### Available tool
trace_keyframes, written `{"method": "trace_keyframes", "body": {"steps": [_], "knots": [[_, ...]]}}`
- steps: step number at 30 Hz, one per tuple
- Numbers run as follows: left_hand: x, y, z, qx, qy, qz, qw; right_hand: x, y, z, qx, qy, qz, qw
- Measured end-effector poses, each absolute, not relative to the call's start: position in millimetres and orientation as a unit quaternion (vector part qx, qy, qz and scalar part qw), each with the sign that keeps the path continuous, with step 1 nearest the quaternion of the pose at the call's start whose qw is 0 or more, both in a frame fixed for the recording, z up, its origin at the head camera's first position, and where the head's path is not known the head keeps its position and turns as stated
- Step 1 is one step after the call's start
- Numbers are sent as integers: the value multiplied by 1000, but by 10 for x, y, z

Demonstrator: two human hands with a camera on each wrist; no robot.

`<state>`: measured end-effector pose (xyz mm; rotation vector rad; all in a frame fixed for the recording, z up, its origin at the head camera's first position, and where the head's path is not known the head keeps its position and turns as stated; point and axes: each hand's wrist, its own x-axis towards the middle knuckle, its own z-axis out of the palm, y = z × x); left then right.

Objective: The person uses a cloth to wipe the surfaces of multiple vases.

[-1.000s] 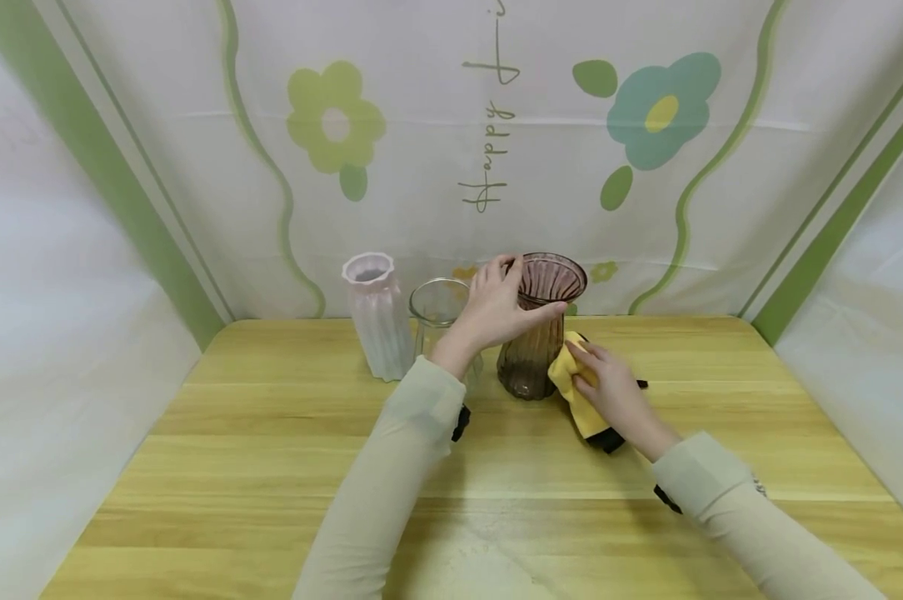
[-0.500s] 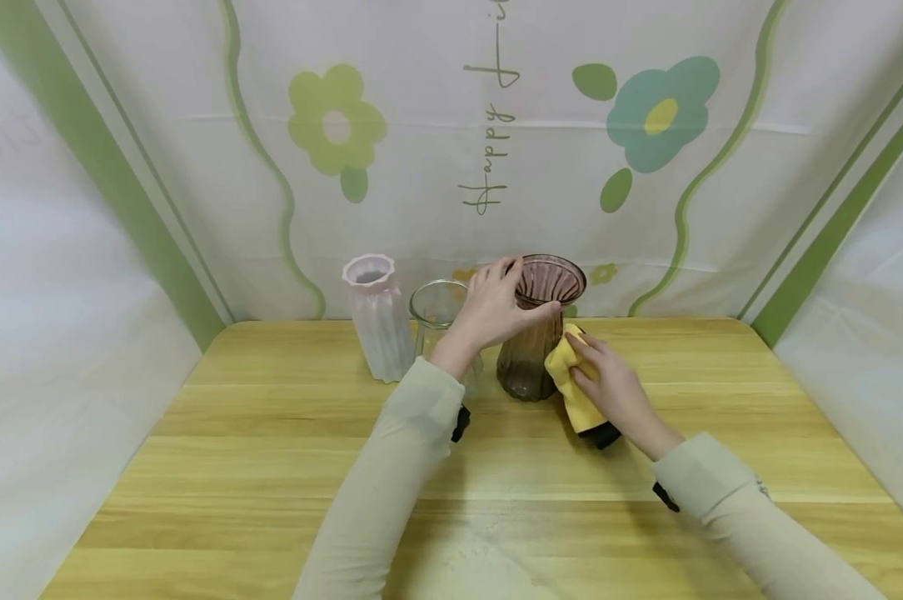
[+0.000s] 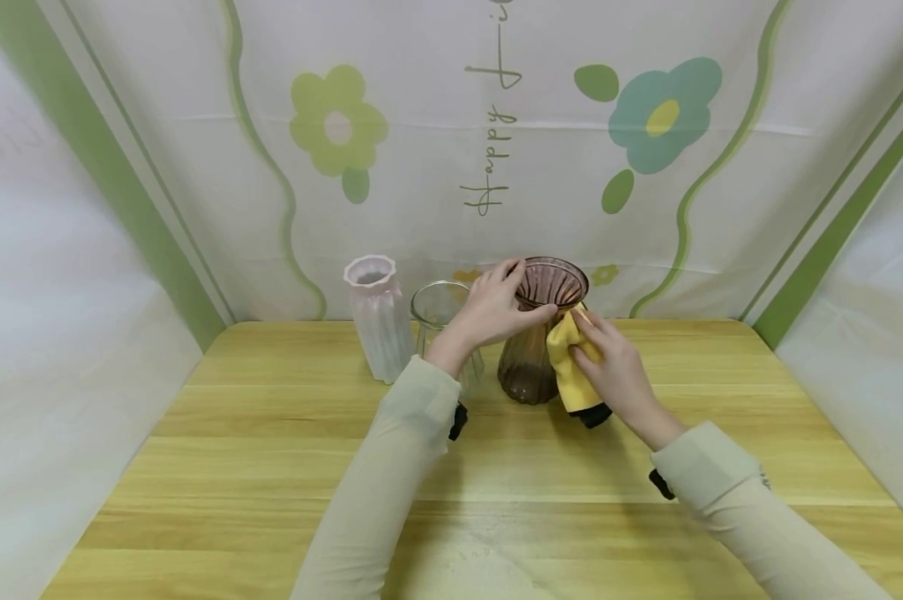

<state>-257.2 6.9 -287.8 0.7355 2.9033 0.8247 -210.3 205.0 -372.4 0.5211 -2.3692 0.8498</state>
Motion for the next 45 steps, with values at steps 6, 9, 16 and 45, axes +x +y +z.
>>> {"method": "trace_keyframes", "body": {"steps": [6, 9, 16, 45], "knots": [[-2565, 82, -2893, 235, 939, 252, 13, -2084, 2114, -3908, 197, -909, 288, 228], [-2559, 97, -2898, 229, 942, 244, 5, -2067, 2156, -4007, 184, -928, 267, 181], [-2538, 110, -2909, 219, 942, 256, -4, -2002, 2201, -4126, 168, -955, 220, 109], [-2583, 72, -2865, 245, 922, 295, 51, -2050, 2012, -3779, 193, -889, 310, 276]]}}
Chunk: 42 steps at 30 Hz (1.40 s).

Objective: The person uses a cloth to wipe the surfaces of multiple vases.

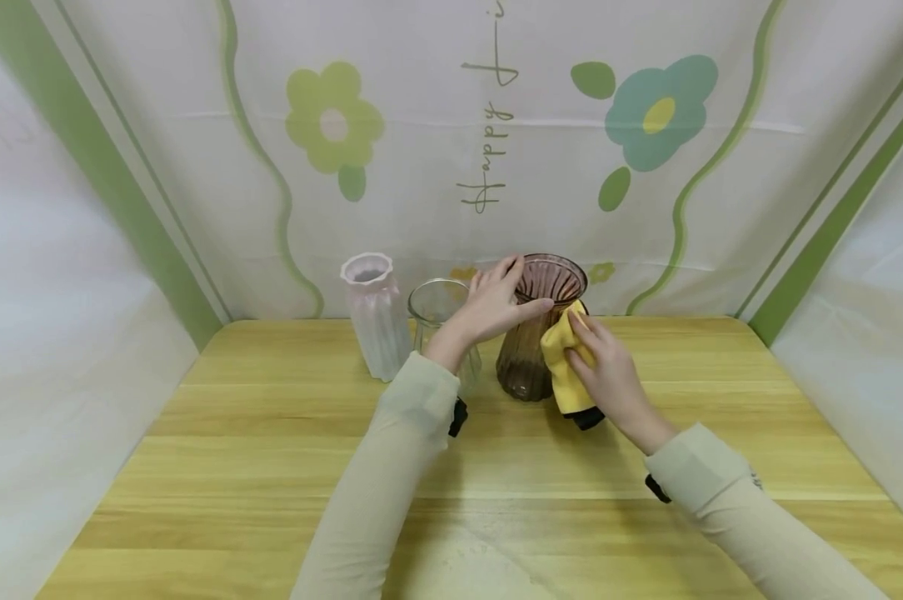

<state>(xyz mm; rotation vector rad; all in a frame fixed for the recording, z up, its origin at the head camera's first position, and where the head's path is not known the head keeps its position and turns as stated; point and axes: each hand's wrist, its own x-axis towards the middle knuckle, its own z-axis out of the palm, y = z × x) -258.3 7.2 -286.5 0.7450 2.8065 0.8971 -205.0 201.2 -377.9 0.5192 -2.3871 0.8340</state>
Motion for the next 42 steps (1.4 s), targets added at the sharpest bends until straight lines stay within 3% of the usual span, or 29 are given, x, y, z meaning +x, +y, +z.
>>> {"method": "trace_keyframes", "body": {"steps": [9, 14, 24, 35, 42], "knots": [[-2578, 104, -2878, 230, 932, 278, 41, -2015, 2122, -3992, 167, -935, 272, 152], [-2566, 128, -2884, 224, 934, 275, 34, -1991, 2164, -4095, 160, -948, 248, 119], [-2541, 152, -2903, 213, 940, 268, 4, -2012, 2152, -3988, 163, -941, 252, 158], [-2565, 125, -2884, 226, 933, 280, 13, -2076, 2058, -3715, 185, -895, 299, 276], [-2578, 115, -2898, 234, 928, 290, 19, -2082, 2048, -3721, 186, -895, 304, 269]]}}
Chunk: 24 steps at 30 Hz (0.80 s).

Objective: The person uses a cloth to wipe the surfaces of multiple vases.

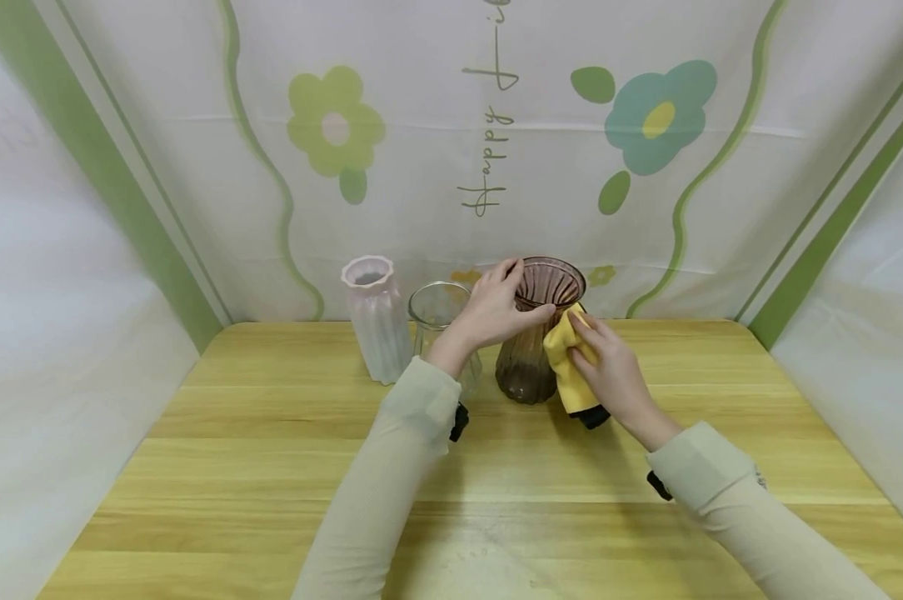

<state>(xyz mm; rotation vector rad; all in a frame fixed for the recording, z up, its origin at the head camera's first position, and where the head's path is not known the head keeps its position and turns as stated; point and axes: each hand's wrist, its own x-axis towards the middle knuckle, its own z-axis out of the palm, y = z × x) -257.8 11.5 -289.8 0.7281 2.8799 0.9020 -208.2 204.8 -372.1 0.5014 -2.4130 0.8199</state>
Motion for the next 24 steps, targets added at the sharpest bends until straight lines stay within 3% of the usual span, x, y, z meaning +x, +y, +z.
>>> {"method": "trace_keyframes", "body": {"steps": [15, 24], "knots": [[-2551, 140, -2934, 220, 933, 284, 4, -2019, 2170, -4063, 155, -948, 247, 126], [-2539, 122, -2929, 223, 934, 277, -4, -2038, 2161, -4021, 158, -940, 257, 158]]}}
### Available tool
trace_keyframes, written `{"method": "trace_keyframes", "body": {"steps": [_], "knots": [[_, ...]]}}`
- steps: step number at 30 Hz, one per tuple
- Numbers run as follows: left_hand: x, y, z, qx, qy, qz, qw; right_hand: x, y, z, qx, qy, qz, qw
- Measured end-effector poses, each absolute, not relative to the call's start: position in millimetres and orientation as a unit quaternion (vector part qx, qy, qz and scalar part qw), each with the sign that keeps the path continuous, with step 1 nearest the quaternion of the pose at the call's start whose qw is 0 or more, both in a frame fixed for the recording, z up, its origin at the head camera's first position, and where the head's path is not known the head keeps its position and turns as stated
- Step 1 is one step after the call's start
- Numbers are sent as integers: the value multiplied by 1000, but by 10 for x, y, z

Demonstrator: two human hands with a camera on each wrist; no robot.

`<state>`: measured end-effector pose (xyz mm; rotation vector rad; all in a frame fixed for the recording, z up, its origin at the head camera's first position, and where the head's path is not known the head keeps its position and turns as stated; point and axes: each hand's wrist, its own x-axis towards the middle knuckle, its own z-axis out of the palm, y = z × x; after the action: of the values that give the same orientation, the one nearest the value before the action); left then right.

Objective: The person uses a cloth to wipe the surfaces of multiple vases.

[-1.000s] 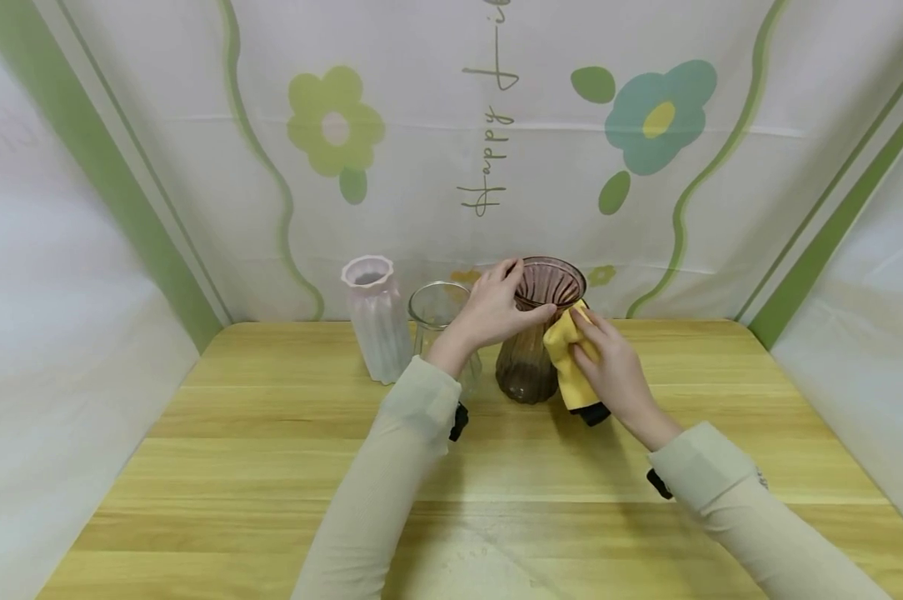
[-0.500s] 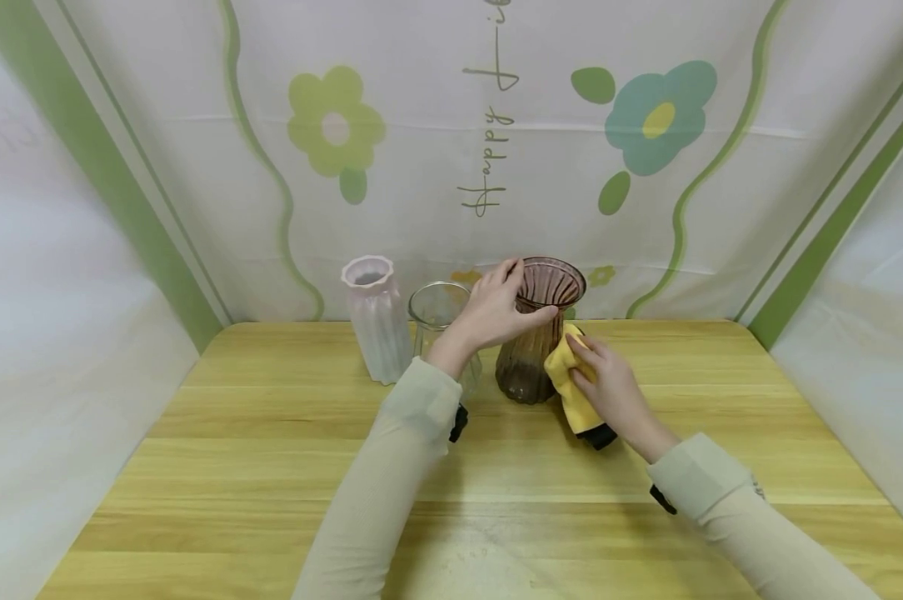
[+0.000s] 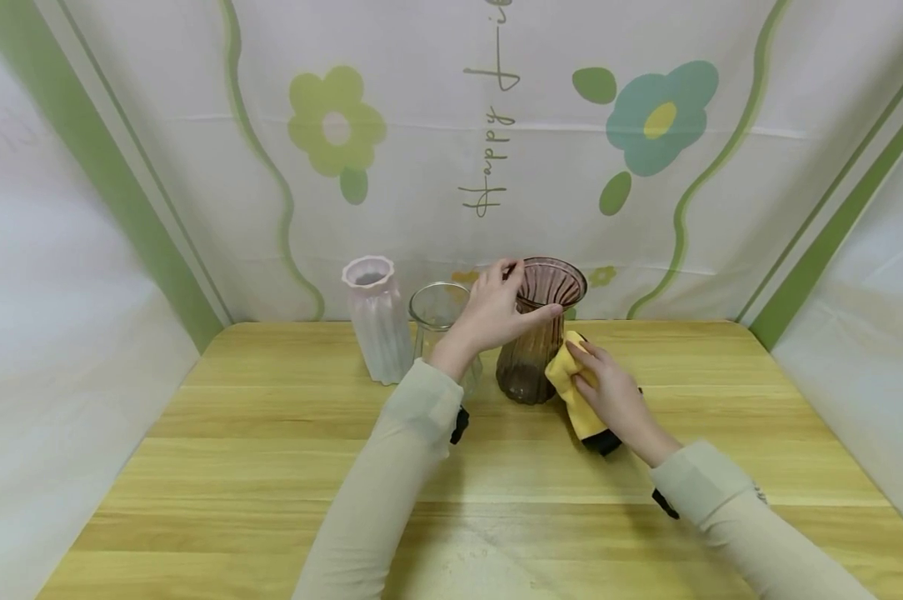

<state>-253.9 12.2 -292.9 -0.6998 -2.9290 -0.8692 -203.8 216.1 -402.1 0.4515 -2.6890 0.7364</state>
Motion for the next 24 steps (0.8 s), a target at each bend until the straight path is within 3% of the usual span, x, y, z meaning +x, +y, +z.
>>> {"method": "trace_keyframes", "body": {"steps": [11, 24], "knots": [[-2560, 99, -2898, -232, -933, -276, -16, -2094, 2052, -3745, 180, -895, 306, 271], [-2541, 94, -2904, -236, -926, -291, -32, -2085, 2069, -3864, 178, -906, 306, 230]]}}
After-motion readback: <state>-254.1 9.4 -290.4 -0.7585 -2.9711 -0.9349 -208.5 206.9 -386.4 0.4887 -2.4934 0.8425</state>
